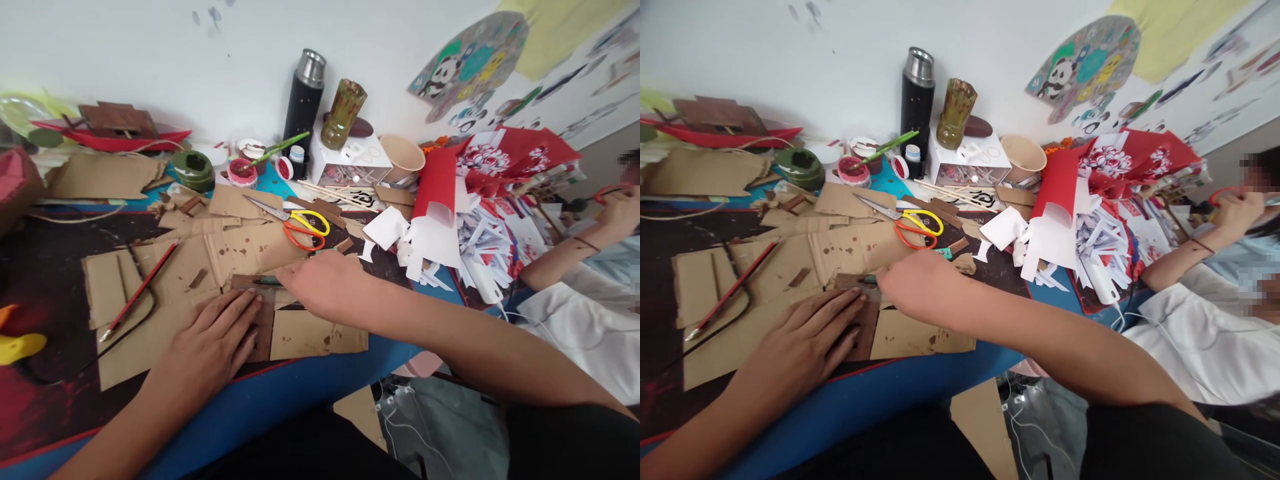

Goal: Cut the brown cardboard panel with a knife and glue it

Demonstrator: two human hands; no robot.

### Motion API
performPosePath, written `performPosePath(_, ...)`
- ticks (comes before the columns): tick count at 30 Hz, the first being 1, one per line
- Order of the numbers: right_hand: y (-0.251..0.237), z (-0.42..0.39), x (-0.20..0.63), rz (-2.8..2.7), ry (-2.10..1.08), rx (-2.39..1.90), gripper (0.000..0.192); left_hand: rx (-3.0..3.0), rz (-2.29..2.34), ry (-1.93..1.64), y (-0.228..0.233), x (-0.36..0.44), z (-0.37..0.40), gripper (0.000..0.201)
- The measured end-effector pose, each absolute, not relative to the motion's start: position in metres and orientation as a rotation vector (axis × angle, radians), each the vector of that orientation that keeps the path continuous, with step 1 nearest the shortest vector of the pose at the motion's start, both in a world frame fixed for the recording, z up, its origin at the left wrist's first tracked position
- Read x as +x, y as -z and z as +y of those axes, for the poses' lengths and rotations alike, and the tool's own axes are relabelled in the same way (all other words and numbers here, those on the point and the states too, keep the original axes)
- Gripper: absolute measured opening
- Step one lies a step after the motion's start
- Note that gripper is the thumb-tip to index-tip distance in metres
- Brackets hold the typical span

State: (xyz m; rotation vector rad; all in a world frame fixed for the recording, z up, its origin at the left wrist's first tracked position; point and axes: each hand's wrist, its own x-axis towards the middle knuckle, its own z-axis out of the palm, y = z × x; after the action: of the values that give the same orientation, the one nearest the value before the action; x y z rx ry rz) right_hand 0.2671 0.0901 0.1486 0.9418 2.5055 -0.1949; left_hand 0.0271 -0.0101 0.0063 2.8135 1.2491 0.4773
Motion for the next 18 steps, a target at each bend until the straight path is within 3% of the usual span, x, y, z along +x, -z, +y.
performPosePath(9, -0.156, 0.082, 0.269, 2.51, 0.118, 0.95, 0.039, 2.831, 1.268, -0.513, -0.004, 0.026, -0.011, 0.051)
performPosePath(18, -0.162, 0.083, 0.28, 2.497, 0.159, 0.941, 0.027, 2.876, 1.262, -0.491, -0.002, 0.025, -0.011, 0.053)
